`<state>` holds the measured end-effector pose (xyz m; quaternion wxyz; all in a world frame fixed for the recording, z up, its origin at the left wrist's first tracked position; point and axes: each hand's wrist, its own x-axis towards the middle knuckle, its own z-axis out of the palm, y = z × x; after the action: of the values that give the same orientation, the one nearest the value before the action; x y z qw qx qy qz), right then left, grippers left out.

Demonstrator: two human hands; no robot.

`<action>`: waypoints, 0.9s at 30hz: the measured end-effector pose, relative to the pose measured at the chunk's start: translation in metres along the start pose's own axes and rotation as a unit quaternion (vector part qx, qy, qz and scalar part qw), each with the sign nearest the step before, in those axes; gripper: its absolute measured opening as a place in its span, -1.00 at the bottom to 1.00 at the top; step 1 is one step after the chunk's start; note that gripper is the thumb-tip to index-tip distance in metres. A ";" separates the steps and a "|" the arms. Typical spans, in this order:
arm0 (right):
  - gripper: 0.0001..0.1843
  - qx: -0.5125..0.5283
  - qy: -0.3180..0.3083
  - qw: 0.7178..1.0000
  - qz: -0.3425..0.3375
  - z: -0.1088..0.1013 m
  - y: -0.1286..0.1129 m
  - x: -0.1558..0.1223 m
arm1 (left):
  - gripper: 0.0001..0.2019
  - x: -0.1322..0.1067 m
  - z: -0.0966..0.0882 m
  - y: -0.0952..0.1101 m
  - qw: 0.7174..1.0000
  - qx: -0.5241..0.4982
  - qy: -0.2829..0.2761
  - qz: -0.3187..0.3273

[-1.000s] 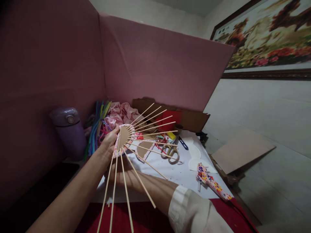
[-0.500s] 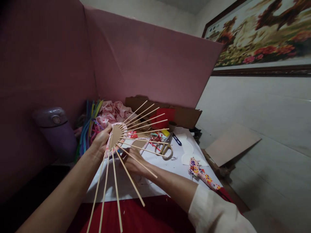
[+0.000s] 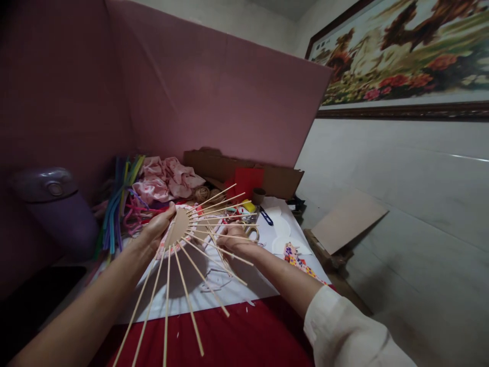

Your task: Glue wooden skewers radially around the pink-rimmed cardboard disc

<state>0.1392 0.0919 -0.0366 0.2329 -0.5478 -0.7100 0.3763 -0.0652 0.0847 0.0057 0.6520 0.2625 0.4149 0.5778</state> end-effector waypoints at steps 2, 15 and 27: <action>-0.87 0.006 -0.003 1.000 0.007 -0.006 0.002 0.001 | -0.74 0.002 -0.001 -0.004 1.000 0.018 -0.001 0.002; -0.91 -0.066 0.153 0.983 -0.079 -0.104 0.003 -0.004 | -0.79 -0.005 0.002 -0.019 0.991 0.104 -0.083 -0.011; -0.74 -0.362 0.015 0.849 -0.386 -0.104 -0.040 -0.025 | -0.69 -0.026 0.027 -0.038 0.966 0.156 -0.185 -0.087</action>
<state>0.2001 0.0924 0.0602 0.1551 -0.2805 -0.9466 -0.0354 -0.0218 0.0556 -0.0054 0.7160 0.4264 0.3933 0.3882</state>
